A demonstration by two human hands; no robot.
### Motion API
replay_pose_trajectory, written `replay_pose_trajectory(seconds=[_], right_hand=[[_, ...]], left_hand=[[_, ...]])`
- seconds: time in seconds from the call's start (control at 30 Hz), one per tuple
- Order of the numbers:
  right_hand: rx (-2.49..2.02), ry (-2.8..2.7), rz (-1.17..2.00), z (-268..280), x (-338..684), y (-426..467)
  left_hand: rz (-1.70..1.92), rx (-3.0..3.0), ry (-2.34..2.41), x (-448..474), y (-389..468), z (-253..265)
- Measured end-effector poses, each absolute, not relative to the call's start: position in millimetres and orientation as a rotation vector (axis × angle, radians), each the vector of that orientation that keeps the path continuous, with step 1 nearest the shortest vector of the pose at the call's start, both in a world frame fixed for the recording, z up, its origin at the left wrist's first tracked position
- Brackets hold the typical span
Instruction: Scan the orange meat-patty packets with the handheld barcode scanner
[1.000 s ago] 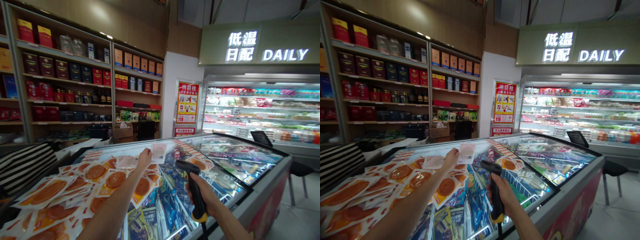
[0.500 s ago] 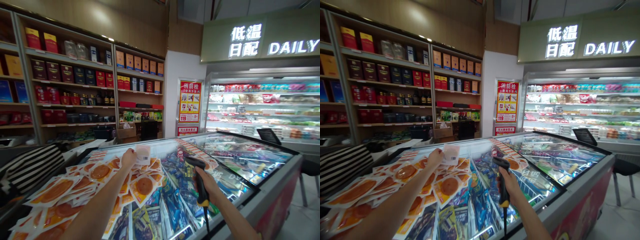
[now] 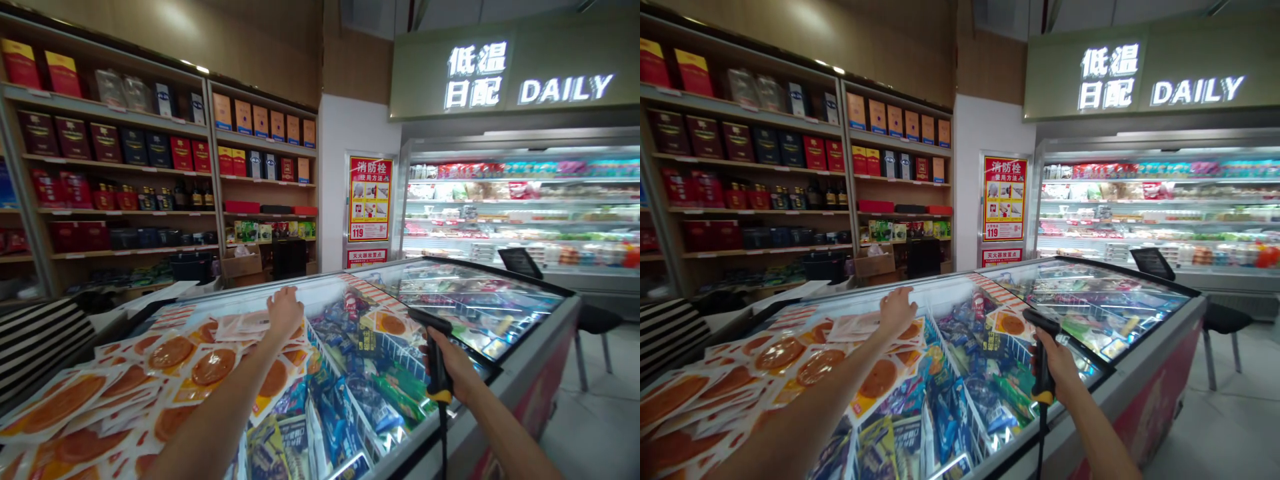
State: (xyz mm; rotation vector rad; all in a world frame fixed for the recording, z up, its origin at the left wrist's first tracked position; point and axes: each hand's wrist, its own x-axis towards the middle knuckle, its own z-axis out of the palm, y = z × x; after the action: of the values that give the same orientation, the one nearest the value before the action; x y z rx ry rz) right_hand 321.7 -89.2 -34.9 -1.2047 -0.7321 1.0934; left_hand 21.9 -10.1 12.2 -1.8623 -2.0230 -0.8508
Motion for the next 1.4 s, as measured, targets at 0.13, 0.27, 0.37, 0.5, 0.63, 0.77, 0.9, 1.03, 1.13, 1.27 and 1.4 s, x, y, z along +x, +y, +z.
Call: replay_pose_trajectory(seconds=[0.13, 0.27, 0.37, 0.5, 0.63, 0.77, 0.9, 1.03, 1.13, 1.27, 1.4], right_hand=[[-1.245, -0.672, 1.049, -39, 344, -84], [-1.252, -0.643, 1.012, -40, 368, -80], [-1.25, -0.626, 1.0, -40, 387, -78], [-1.261, -0.616, 0.979, -42, 408, -73], [-1.255, -0.605, 0.997, -45, 417, -67], [-1.236, -0.625, 1.017, -45, 412, -65], [-1.201, -0.662, 1.046, -37, 395, -68], [-1.17, -0.735, 1.095, -28, 370, -75], [-1.161, -0.785, 1.126, -25, 349, -81], [-1.145, -0.816, 1.165, -25, 324, -90], [-1.146, -0.788, 1.158, -18, 303, -101]], left_hand=[[-0.769, -2.203, -1.803, 106, 5, -9], [-0.673, -2.449, -1.669, 171, 23, -33], [-0.616, -2.586, -1.58, 210, 42, -46], [-0.527, -2.765, -1.416, 258, 65, -61], [-0.407, -2.891, -1.32, 286, 79, -75], [-0.387, -2.9, -1.284, 281, 78, -80], [-0.405, -2.881, -1.231, 255, 49, -80], [-0.422, -2.888, -1.193, 224, 7, -84], [-0.461, -2.935, -1.214, 194, -13, -85], [-0.433, -2.932, -1.377, 150, -26, -78], [-0.461, -2.896, -1.462, 126, -38, -69]])
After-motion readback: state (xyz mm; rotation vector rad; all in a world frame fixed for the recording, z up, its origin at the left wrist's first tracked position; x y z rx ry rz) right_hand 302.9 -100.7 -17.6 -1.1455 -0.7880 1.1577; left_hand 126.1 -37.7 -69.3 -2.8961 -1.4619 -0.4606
